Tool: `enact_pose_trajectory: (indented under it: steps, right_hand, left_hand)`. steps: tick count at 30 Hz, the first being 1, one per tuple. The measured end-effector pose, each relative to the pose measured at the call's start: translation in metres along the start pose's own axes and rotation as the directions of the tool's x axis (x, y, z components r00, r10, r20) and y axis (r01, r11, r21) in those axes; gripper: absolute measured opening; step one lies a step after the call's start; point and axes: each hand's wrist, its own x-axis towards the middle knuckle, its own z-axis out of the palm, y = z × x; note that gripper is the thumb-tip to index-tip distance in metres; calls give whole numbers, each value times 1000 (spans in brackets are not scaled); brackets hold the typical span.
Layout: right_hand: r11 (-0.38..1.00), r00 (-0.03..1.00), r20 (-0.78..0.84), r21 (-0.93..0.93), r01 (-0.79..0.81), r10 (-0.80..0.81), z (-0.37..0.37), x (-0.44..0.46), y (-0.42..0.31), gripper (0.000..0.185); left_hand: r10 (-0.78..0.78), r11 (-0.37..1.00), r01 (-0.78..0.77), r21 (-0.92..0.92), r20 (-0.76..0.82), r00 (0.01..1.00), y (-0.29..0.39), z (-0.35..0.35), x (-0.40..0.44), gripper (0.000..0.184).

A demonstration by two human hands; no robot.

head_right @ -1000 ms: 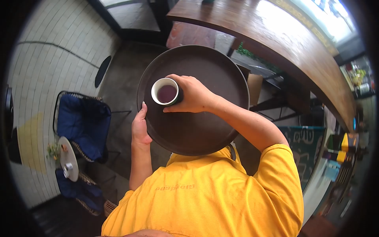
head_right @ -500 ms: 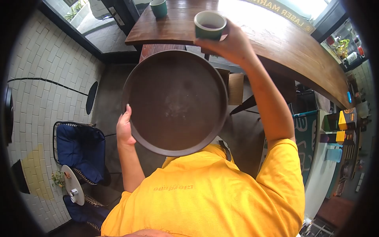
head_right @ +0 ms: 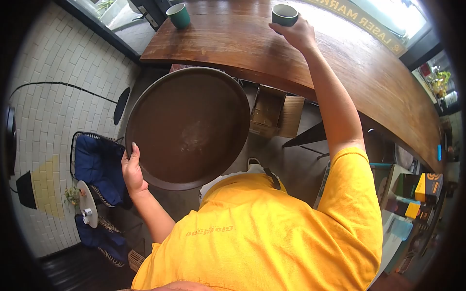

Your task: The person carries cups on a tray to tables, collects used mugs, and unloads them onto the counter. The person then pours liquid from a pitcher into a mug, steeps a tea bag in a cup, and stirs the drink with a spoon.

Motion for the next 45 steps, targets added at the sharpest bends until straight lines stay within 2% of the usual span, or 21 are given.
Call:
enact_pose_trajectory:
  steps: [4, 13, 21, 22, 23, 25, 26, 28, 29, 30, 31, 32, 34, 35, 37, 38, 39, 40, 41, 43, 45]
  right_hand:
    - [1000, 1000, 10, 26, -8, 8, 3, 10, 11, 76]
    - [998, 998, 20, 35, -56, 55, 6, 21, 21, 75]
    - [994, 998, 11, 90, -57, 57, 13, 24, 29, 76]
    - [991, 994, 62, 94, -98, 92, 11, 26, 29, 86]
    - [991, 994, 74, 95, -90, 83, 13, 23, 27, 86]
    - [992, 990, -71, 32, -124, 126, 7, 9, 11, 103]
    - [987, 987, 47, 50, -153, 151, -1, 7, 3, 124]
    - [972, 992, -37, -202, -123, 118, 8, 5, 8, 136]
    - [974, 991, -52, -182, -132, 125, 4, -6, 9, 141]
    - [981, 982, -177, -169, -95, 65, -1, -24, -7, 137]
    - [975, 972, -220, 217, -38, 87, -10, -50, -41, 132]
    - [948, 954, -290, 318, 25, 72, -7, -70, -57, 122]
    - [907, 945, -316, 417, 57, 86, 6, -114, -105, 96]
    - [868, 951, -307, 467, 170, -21, 25, -130, -111, 85]
    - [763, 990, -122, 634, 129, -67, 66, -159, -131, 66]
    - [743, 996, 42, 669, 34, -83, 81, -172, -144, 59]
    - [755, 975, 144, 654, 33, -168, 101, -182, -151, 52]
    - [689, 938, 266, 723, -42, -222, 121, -192, -161, 48]
    - [592, 882, 423, 772, -230, -208, 134, -207, -173, 41]
    - [474, 749, 596, 769, -428, -291, 145, -224, -201, 34]
    - [514, 697, 650, 727, -455, -304, 160, -241, -221, 29]
  left_hand:
    - [38, 998, -35, 45, -66, 997, 7, 24, -15, 22]
    - [66, 997, -64, 43, -53, 996, -4, 28, -23, 20]
    - [70, 997, -63, 50, -140, 988, 1, 39, -29, 18]
    - [75, 997, -70, 41, -123, 990, -2, 35, -29, 18]
    - [70, 997, -65, 39, -137, 988, -5, 30, -29, 18]
    - [75, 997, -72, 27, -157, 985, -10, 21, -29, 16]
    - [70, 997, -67, 25, -174, 982, -10, 17, -30, 16]
    - [71, 998, -70, 11, -186, 980, -10, 8, -31, 15]
    - [66, 998, -66, 9, -209, 976, -12, 1, -32, 15]
    - [58, 998, -64, -18, -231, 971, -14, -6, -34, 15]
    - [50, 997, -64, -45, -256, 965, -16, -12, -37, 15]
    - [43, 997, -59, -48, -288, 957, -15, -16, -40, 15]
    - [34, 992, -72, -103, -327, 945, -8, -25, -46, 17]
    - [29, 992, -70, -103, -357, 934, -9, -33, -50, 17]
    - [10, 974, -99, -202, -402, 916, -14, -52, -58, 20]
    - [7, 973, -104, -205, -427, 904, -16, -61, -62, 20]
    - [-20, 960, -114, -256, -467, 884, -19, -70, -66, 23]
    - [-49, 944, -126, -306, -507, 861, -23, -79, -72, 26]
    - [-53, 942, -135, -306, -537, 842, -28, -88, -79, 26]
    - [-117, 905, -129, -406, -529, 841, -36, -109, -89, 44]
    - [-159, 868, -165, -468, -576, 802, -38, -128, -94, 45]
